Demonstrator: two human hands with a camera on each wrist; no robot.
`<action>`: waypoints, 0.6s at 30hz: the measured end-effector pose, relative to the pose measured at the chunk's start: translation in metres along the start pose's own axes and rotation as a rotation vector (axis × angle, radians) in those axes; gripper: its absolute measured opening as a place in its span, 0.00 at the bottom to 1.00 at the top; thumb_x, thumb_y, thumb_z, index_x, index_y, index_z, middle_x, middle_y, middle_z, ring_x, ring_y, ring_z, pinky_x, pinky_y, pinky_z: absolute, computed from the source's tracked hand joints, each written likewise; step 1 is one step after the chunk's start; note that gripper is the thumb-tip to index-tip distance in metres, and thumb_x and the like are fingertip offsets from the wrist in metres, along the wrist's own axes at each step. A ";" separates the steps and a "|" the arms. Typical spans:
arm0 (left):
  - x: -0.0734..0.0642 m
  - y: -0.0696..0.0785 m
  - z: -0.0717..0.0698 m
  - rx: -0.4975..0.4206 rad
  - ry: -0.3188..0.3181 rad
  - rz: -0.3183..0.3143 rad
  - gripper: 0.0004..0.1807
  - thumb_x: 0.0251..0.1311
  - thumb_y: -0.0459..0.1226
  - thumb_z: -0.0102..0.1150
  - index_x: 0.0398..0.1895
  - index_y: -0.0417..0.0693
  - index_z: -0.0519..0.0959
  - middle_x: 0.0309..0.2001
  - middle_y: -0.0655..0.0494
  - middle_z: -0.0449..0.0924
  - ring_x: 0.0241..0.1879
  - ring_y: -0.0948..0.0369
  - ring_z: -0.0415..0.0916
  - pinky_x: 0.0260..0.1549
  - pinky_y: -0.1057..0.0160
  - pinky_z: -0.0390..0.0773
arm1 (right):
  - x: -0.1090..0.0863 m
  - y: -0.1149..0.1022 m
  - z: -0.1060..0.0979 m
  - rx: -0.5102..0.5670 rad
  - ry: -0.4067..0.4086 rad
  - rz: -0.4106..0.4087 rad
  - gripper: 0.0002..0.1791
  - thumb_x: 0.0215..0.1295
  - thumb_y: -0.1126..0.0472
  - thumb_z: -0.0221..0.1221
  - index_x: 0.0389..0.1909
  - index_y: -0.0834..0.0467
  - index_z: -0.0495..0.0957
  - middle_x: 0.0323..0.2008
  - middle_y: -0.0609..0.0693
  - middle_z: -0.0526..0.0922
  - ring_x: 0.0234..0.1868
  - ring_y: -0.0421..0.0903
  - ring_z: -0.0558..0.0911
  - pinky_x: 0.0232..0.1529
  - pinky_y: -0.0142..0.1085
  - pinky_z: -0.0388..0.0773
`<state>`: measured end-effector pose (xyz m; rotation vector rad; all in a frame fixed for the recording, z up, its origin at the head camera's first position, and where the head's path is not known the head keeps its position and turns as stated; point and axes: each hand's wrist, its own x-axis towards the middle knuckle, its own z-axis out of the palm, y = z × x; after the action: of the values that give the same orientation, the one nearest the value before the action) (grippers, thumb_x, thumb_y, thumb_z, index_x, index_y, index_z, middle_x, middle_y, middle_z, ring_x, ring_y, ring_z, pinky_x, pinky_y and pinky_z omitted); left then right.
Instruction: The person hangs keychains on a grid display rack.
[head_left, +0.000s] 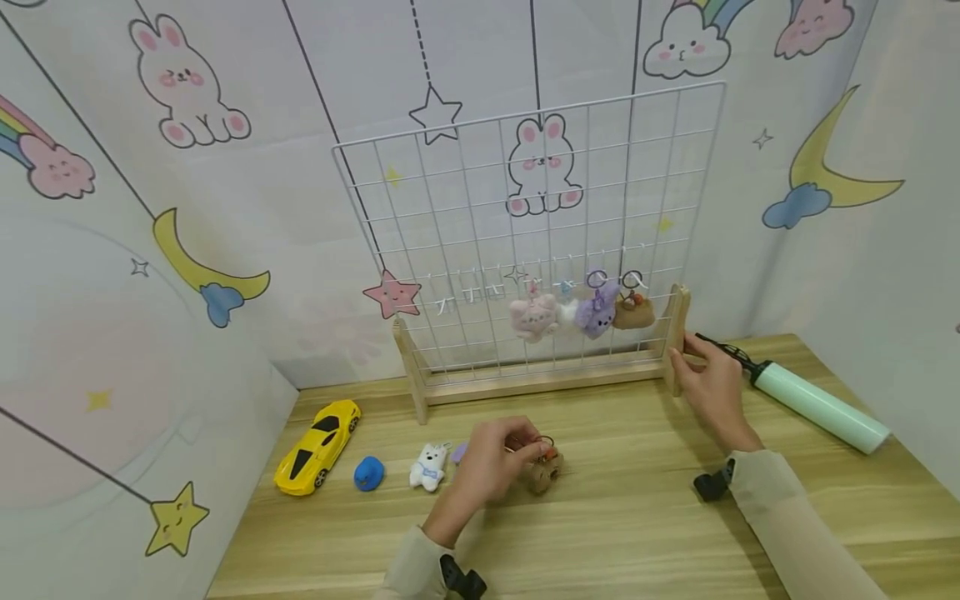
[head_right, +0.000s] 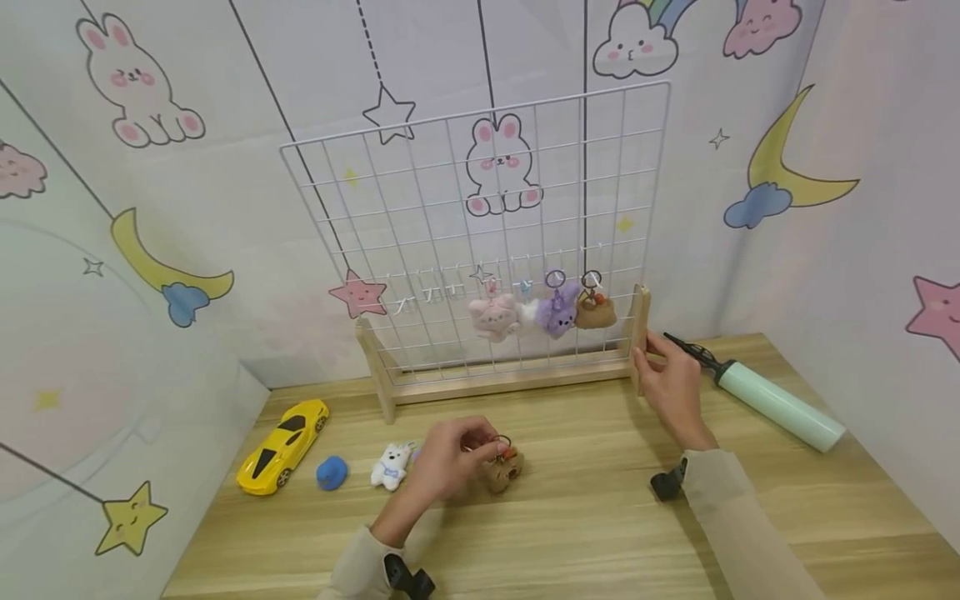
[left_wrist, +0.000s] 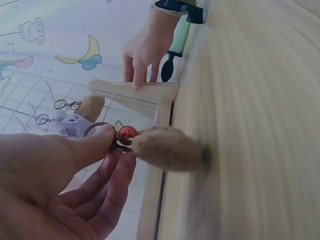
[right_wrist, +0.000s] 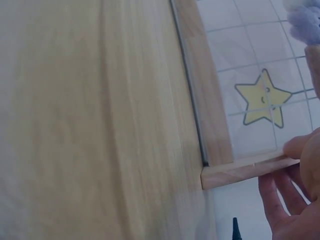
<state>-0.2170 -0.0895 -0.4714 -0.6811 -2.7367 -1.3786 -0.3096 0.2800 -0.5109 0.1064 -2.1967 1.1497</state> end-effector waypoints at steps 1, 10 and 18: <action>0.000 0.000 -0.002 -0.007 0.008 -0.004 0.06 0.72 0.44 0.71 0.35 0.58 0.89 0.34 0.62 0.91 0.33 0.64 0.87 0.31 0.71 0.84 | 0.000 0.000 0.000 0.000 0.001 -0.002 0.25 0.77 0.63 0.65 0.70 0.66 0.79 0.56 0.71 0.88 0.49 0.70 0.90 0.39 0.06 0.73; 0.005 0.005 -0.015 -0.070 0.120 -0.063 0.06 0.74 0.45 0.69 0.40 0.55 0.88 0.39 0.56 0.92 0.35 0.59 0.91 0.31 0.69 0.87 | 0.000 0.006 0.002 0.003 0.037 -0.015 0.23 0.75 0.66 0.66 0.68 0.66 0.81 0.54 0.70 0.89 0.50 0.70 0.90 0.40 0.07 0.73; 0.019 0.011 -0.027 -0.071 0.216 0.008 0.06 0.76 0.46 0.65 0.43 0.56 0.86 0.46 0.56 0.94 0.50 0.56 0.92 0.47 0.58 0.92 | 0.000 0.004 0.001 0.015 0.028 -0.013 0.24 0.76 0.65 0.66 0.69 0.65 0.80 0.54 0.70 0.88 0.51 0.70 0.90 0.42 0.06 0.73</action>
<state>-0.2354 -0.0969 -0.4424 -0.5106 -2.5278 -1.4596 -0.3114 0.2814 -0.5143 0.1098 -2.1605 1.1540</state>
